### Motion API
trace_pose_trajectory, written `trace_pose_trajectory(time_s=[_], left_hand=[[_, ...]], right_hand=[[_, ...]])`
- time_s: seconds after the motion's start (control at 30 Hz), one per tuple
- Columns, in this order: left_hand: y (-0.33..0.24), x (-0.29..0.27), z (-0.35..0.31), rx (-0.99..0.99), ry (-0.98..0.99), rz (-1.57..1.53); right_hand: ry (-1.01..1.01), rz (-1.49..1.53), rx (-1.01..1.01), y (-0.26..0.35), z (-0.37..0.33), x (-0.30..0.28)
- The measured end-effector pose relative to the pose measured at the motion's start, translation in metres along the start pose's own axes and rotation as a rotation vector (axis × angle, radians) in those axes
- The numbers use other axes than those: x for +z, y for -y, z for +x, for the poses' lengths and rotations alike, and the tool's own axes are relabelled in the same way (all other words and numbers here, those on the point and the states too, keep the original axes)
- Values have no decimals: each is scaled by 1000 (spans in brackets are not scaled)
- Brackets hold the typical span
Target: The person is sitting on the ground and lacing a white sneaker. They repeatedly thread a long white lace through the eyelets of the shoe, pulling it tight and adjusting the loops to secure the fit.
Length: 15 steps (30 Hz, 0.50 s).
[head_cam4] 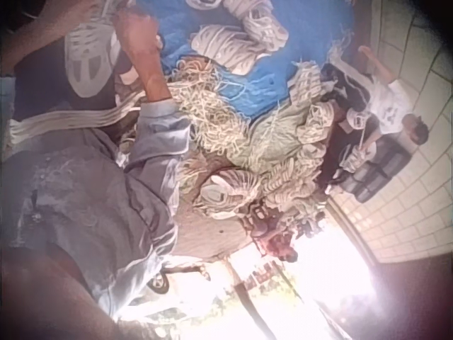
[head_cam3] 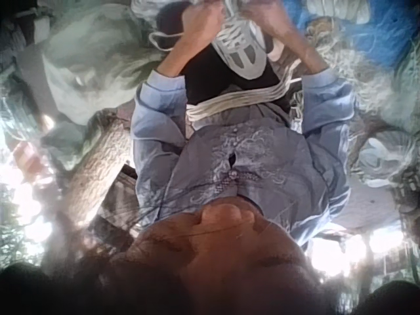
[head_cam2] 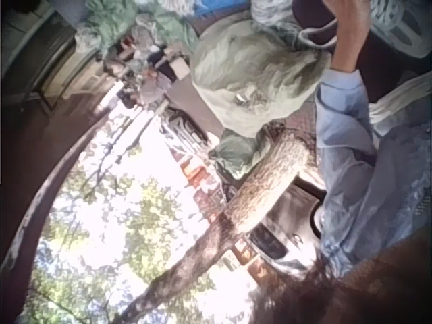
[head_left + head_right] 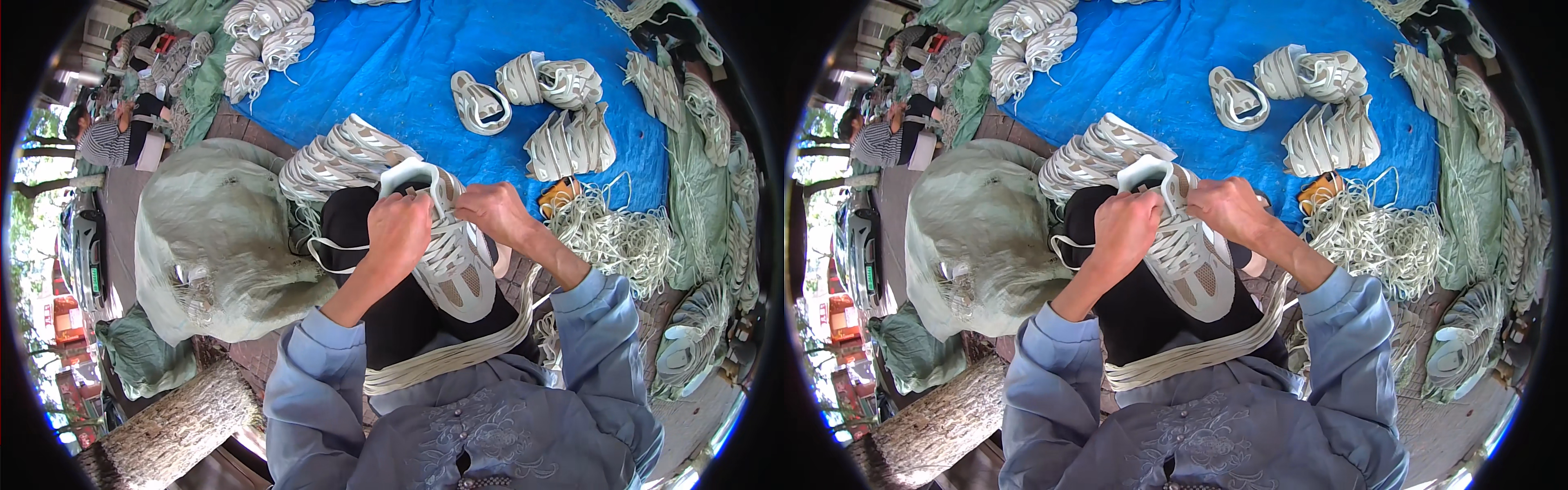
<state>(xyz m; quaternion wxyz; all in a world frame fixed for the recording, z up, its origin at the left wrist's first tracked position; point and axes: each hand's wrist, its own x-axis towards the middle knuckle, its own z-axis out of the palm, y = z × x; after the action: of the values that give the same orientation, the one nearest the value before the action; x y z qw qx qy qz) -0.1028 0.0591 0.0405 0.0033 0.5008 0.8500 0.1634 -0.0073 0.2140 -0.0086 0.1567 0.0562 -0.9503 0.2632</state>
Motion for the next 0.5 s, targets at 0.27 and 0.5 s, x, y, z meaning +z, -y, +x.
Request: trace_pose_trajectory(time_s=[0.27,0.5], left_hand=[[2,6,7,-216,162,-213],[5,7,8,-258,189,-322]], right_hand=[[-21,-203,-198,0,12,-11],[27,-259,-255,1,14,-10]])
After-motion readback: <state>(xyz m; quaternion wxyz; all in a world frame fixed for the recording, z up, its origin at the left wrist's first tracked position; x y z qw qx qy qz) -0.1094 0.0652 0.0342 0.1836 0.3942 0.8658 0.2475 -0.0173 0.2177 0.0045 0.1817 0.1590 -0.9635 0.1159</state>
